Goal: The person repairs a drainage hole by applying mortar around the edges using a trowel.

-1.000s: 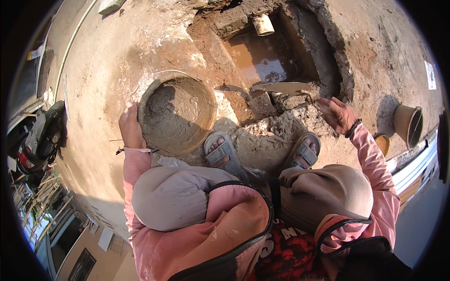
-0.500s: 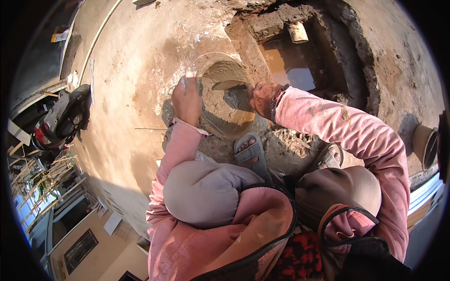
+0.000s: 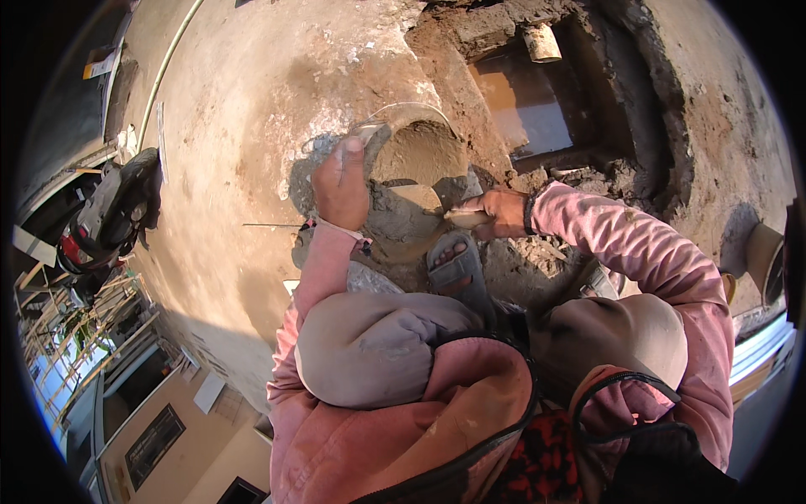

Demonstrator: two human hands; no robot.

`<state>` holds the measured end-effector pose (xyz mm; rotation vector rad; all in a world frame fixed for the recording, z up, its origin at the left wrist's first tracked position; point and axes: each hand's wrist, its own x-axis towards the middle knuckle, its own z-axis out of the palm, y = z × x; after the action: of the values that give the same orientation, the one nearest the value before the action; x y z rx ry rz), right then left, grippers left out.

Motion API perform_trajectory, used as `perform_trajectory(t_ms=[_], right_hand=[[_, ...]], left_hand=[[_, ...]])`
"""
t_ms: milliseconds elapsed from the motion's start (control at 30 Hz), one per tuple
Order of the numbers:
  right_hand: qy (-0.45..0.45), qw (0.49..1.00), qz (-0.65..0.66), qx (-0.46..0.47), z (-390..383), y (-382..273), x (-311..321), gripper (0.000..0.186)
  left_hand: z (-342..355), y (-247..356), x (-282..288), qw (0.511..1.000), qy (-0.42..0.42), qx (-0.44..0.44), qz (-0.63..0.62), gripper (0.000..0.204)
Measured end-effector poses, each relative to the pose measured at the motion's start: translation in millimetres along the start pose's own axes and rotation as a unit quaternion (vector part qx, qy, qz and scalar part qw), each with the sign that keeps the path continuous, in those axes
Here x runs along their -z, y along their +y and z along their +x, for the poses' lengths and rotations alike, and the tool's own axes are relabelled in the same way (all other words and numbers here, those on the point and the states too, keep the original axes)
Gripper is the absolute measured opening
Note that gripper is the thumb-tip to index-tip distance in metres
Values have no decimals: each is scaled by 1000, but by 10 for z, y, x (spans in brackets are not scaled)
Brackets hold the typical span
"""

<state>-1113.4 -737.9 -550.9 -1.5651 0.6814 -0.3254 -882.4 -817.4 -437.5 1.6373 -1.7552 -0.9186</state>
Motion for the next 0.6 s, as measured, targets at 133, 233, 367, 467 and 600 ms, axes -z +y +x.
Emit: perform_trajectory(t_ms=[133, 233, 367, 467, 600], right_hand=[[-9, 996, 85, -4, -192, -8, 29, 58], [3, 995, 102, -5, -310, 88, -55, 58], [4, 993, 105, -56, -848, -47, 135, 57], [48, 987, 129, -77, -1415, -2, 278, 55], [76, 985, 19, -152, -2081, -54, 697, 56]], left_hand=[[54, 46, -77, 1000, -10, 28, 7, 41], [40, -83, 69, 995, -20, 43, -92, 43], [53, -234, 250, 992, -1, 76, -99, 42], [85, -227, 238, 996, 8, 70, -60, 43], [129, -177, 180, 998, 8, 59, -24, 45]])
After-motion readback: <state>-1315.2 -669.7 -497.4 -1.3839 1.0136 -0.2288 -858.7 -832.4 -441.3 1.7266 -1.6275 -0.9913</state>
